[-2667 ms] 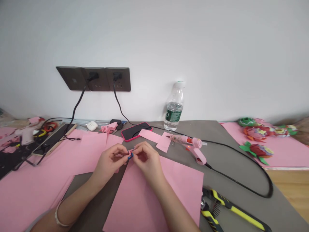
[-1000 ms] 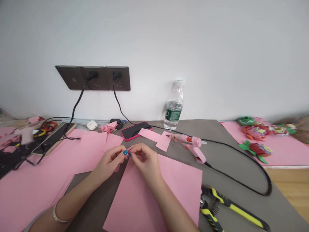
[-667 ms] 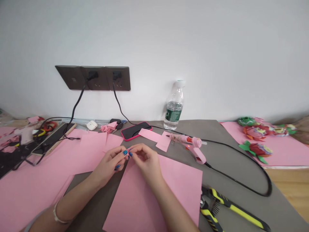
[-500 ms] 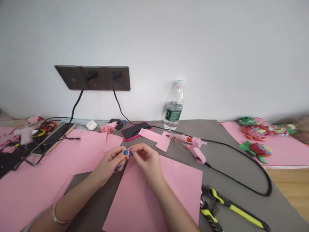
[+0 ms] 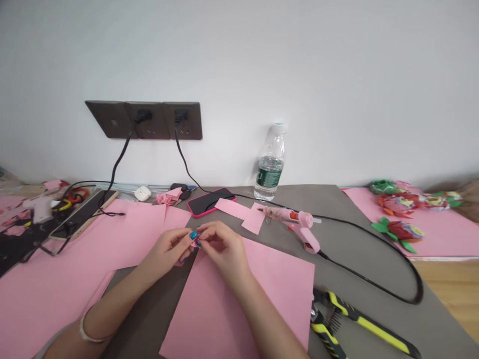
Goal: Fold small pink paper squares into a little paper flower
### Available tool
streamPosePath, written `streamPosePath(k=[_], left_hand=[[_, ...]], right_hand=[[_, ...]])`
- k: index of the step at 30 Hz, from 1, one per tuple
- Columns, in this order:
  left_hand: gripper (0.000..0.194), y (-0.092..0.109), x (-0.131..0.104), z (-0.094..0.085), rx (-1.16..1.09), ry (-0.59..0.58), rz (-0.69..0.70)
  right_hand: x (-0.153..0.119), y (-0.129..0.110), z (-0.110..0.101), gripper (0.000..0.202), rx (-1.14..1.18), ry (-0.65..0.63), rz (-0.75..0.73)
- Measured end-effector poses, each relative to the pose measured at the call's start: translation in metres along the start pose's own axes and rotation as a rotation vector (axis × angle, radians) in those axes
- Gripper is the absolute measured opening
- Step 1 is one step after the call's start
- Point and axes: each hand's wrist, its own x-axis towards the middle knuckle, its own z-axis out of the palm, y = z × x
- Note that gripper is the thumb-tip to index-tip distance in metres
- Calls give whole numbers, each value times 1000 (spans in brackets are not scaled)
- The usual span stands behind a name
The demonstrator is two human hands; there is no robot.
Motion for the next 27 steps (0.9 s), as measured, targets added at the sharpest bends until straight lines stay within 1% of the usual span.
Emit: streamPosePath(k=[4, 9, 13, 18, 21, 23, 27], left_hand=[[36, 2, 0, 0, 67, 3, 2], [34, 5, 0, -1, 130, 22, 26], [29, 6, 1, -3, 171, 43, 40], [28, 5, 0, -5, 100, 21, 40], [28, 3, 1, -6, 46, 0, 5], [27, 1, 1, -5, -38, -28, -39], [25, 1, 3, -3, -294, -91, -170]], right_hand=[[1, -2, -2, 13, -108, 0, -64], [1, -2, -3, 12, -147, 7, -68], [1, -4, -3, 12, -168, 1, -75], [1, -5, -4, 12, -199, -18, -99], [1, -5, -3, 13, -222, -32, -137], [1, -6, -3, 14, -231, -40, -156], [1, -8, -4, 13, -208, -46, -168]])
